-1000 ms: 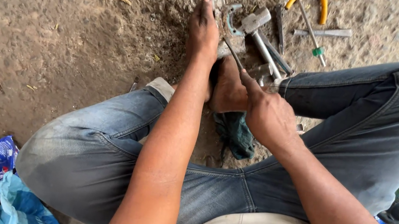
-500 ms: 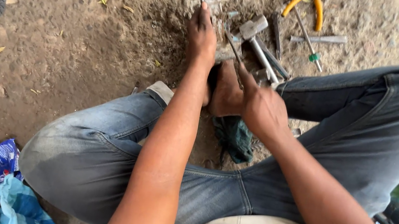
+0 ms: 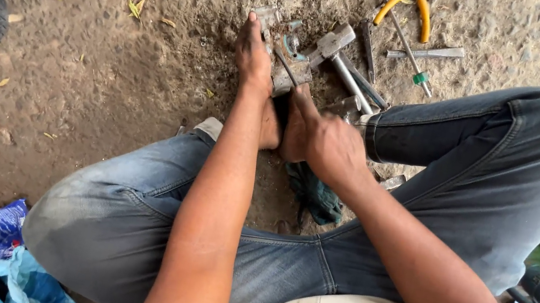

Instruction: The person sits on the ground and uses a hammer and chisel to chip away at a metal part, likely a brake caliper. They repeatedly strike the chisel to remove material and occasionally reposition the part to access different areas.

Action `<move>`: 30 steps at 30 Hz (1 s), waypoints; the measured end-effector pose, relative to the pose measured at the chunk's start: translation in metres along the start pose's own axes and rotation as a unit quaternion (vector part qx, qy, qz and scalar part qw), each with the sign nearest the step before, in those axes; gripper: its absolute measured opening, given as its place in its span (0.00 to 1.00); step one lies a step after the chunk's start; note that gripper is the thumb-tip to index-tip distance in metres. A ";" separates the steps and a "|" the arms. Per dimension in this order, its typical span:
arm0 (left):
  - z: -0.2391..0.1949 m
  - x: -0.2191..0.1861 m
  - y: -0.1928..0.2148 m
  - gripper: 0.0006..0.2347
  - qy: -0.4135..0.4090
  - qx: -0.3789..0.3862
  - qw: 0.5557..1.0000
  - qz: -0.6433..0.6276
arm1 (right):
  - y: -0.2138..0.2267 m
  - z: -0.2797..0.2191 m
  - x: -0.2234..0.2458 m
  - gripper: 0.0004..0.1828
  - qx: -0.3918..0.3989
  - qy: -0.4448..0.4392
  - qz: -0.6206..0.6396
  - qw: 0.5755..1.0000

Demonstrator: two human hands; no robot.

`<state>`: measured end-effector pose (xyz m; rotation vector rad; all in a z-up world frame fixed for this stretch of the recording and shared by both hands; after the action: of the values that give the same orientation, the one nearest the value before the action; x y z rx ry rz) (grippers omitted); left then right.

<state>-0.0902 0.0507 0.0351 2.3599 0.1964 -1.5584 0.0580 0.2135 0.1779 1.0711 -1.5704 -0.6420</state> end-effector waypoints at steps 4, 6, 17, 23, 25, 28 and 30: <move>0.007 0.004 -0.004 0.28 -0.027 -0.001 1.000 0.007 | 0.015 0.003 0.010 0.41 -0.041 0.033 -0.015 0.998; 0.008 0.010 -0.005 0.28 -0.055 0.017 0.998 0.011 | 0.008 0.002 0.006 0.36 -0.011 0.001 -0.002 1.000; 0.006 0.009 -0.009 0.29 -0.034 -0.002 0.996 0.082 | 0.019 0.007 0.010 0.34 -0.074 0.006 0.045 0.996; 0.004 0.000 -0.010 0.25 -0.029 -0.003 0.999 0.014 | 0.011 0.011 0.011 0.44 0.008 -0.025 0.061 0.998; 0.000 0.005 -0.015 0.24 -0.029 0.013 0.999 0.013 | 0.009 0.010 0.006 0.35 -0.015 -0.039 0.086 0.995; -0.003 0.005 -0.014 0.23 -0.044 0.008 0.999 0.003 | 0.007 0.006 0.000 0.27 -0.034 -0.053 0.083 0.995; 0.000 -0.002 -0.011 0.23 -0.054 -0.003 0.998 -0.013 | 0.010 0.008 0.000 0.28 -0.038 -0.043 0.064 0.996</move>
<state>-0.0941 0.0616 0.0346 2.2700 0.2082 -1.6899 0.0471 0.2168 0.1844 0.8890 -1.6616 -0.6617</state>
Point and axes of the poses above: each hand's wrist, its own z-axis towards the middle knuckle, its own y-axis out of the back of the hand, x = y × z, the point moved 8 cm from there along z, towards the middle knuckle, and after that the axes turned 3 degrees about -x, right-handed, at the moved point
